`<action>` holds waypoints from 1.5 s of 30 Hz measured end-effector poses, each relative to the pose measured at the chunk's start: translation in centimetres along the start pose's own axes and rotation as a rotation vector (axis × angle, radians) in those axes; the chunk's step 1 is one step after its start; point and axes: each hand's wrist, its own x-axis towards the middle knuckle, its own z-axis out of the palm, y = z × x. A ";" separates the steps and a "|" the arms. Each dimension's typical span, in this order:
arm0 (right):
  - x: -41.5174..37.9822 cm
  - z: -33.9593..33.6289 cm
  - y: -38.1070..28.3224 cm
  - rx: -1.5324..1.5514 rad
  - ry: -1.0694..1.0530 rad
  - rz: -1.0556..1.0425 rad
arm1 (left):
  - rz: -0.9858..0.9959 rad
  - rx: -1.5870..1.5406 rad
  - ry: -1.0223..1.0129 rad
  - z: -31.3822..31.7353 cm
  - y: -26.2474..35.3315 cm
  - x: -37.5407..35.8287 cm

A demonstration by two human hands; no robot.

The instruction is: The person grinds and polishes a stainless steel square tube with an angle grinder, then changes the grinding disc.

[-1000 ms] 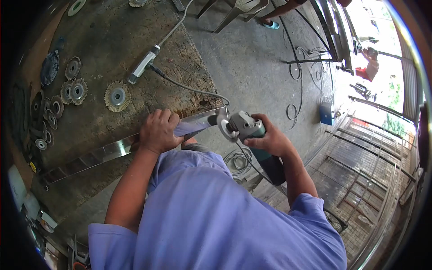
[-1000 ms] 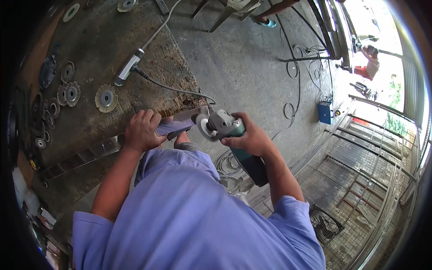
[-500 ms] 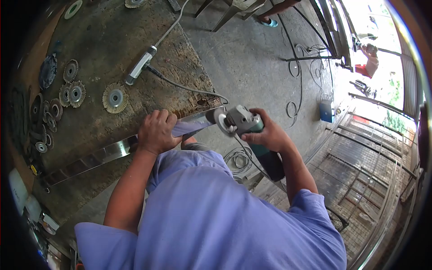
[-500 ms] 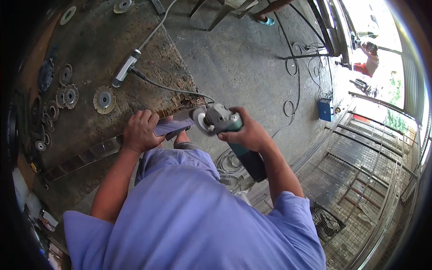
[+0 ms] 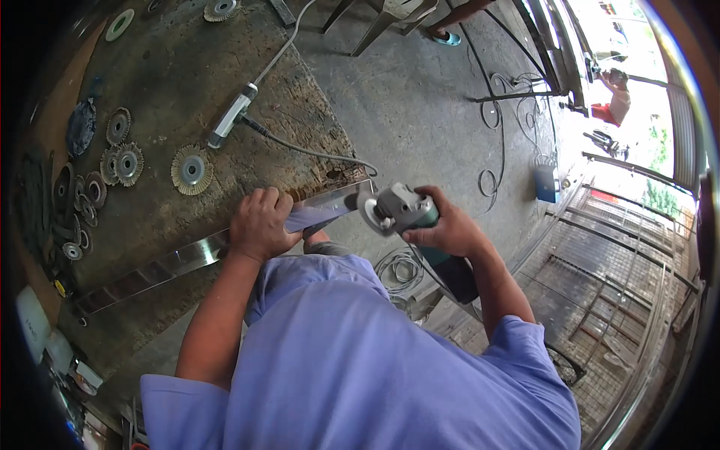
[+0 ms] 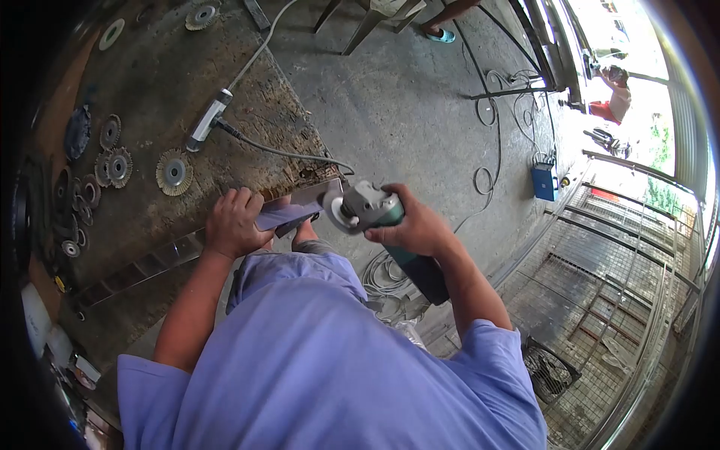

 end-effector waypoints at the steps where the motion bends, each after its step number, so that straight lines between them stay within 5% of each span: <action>1: -0.2 0.5 0.4 -0.054 0.022 -0.035 | -0.006 0.011 0.012 0.0 0.0 0.0; 26: 0.7 -0.4 -2.1 -0.038 0.034 0.018 | -0.014 0.020 0.003 0.1 0.2 -0.1; 40: -0.5 0.6 1.7 0.042 -0.018 -0.077 | -0.015 0.049 -0.020 -0.1 0.3 0.1; 45: -3.3 3.6 5.4 0.076 0.009 0.092 | 0.037 0.089 -0.021 -0.5 0.8 0.2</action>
